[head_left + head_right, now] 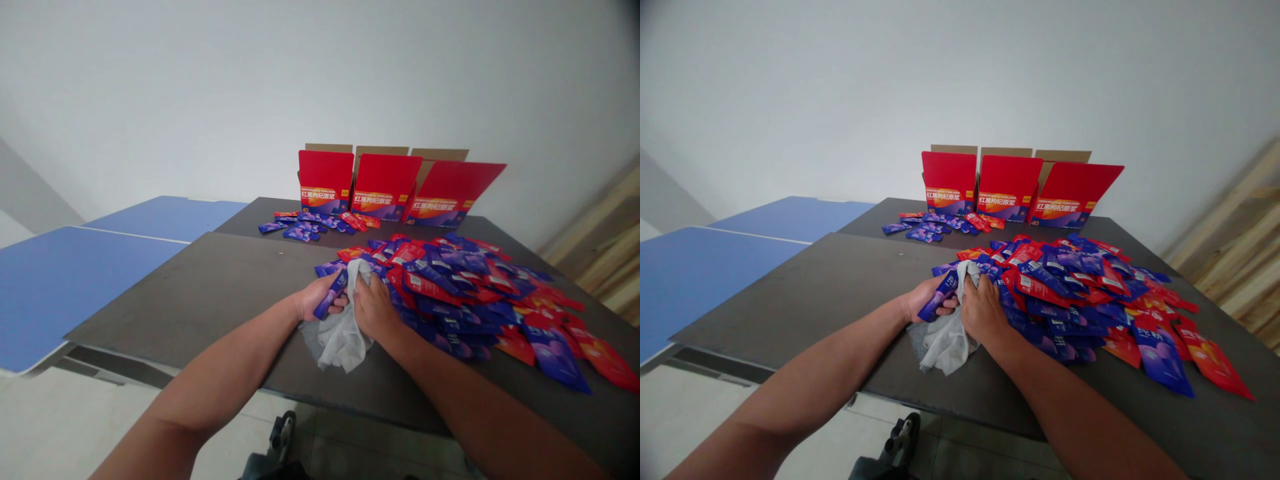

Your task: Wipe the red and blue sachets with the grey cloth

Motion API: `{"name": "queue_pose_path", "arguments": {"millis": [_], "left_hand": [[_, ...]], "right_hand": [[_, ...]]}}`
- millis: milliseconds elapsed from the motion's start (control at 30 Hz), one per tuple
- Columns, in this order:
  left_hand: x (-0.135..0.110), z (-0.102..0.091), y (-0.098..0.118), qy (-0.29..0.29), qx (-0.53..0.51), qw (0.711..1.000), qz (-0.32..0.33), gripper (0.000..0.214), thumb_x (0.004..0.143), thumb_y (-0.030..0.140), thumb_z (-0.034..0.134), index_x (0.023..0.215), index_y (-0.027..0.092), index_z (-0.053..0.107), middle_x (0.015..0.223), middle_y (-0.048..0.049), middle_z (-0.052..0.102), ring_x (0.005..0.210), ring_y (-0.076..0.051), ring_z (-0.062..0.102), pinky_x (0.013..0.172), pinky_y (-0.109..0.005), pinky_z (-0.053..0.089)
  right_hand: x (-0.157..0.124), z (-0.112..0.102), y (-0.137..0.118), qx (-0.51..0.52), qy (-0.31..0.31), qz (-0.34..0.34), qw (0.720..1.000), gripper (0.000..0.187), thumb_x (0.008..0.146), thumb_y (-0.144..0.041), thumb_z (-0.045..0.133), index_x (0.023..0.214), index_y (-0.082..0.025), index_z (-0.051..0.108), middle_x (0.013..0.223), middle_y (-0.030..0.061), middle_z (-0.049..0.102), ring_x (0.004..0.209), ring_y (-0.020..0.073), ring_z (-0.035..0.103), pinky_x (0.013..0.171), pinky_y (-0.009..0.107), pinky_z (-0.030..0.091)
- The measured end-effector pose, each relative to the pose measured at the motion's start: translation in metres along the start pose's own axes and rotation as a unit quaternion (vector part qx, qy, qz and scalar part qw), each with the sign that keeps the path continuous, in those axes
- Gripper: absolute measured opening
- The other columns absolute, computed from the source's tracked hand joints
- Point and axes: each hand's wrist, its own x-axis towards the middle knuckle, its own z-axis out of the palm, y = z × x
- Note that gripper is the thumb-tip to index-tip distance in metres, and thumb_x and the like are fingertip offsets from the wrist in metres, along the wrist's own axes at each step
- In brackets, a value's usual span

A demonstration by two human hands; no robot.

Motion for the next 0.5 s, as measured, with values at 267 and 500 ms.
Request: {"name": "queue_pose_path", "arguments": {"millis": [267, 500], "left_hand": [[-0.006, -0.009, 0.015, -0.060, -0.155, 0.985, 0.042, 0.027, 0.087, 0.032, 0.046, 0.103, 0.014, 0.058, 0.077, -0.0045, 0.052, 0.051, -0.009, 0.043, 0.036, -0.016, 0.033], [-0.001, -0.015, 0.030, 0.107, -0.242, 0.940, 0.216, 0.015, 0.092, 0.014, 0.045, 0.094, 0.010, 0.060, 0.069, -0.0029, 0.059, 0.059, -0.008, 0.059, 0.058, -0.017, 0.052]], "right_hand": [[0.002, -0.002, 0.002, 0.008, 0.005, 0.054, 0.999, 0.050, 0.089, -0.016, 0.038, 0.138, -0.006, 0.043, 0.106, 0.0178, 0.052, 0.095, 0.0290, 0.051, 0.083, 0.040, 0.042], [-0.001, -0.002, 0.005, 0.010, 0.054, 0.002, 0.999, 0.048, 0.088, -0.016, 0.039, 0.134, -0.005, 0.047, 0.100, 0.0165, 0.051, 0.093, 0.0291, 0.048, 0.084, 0.043, 0.042]]}}
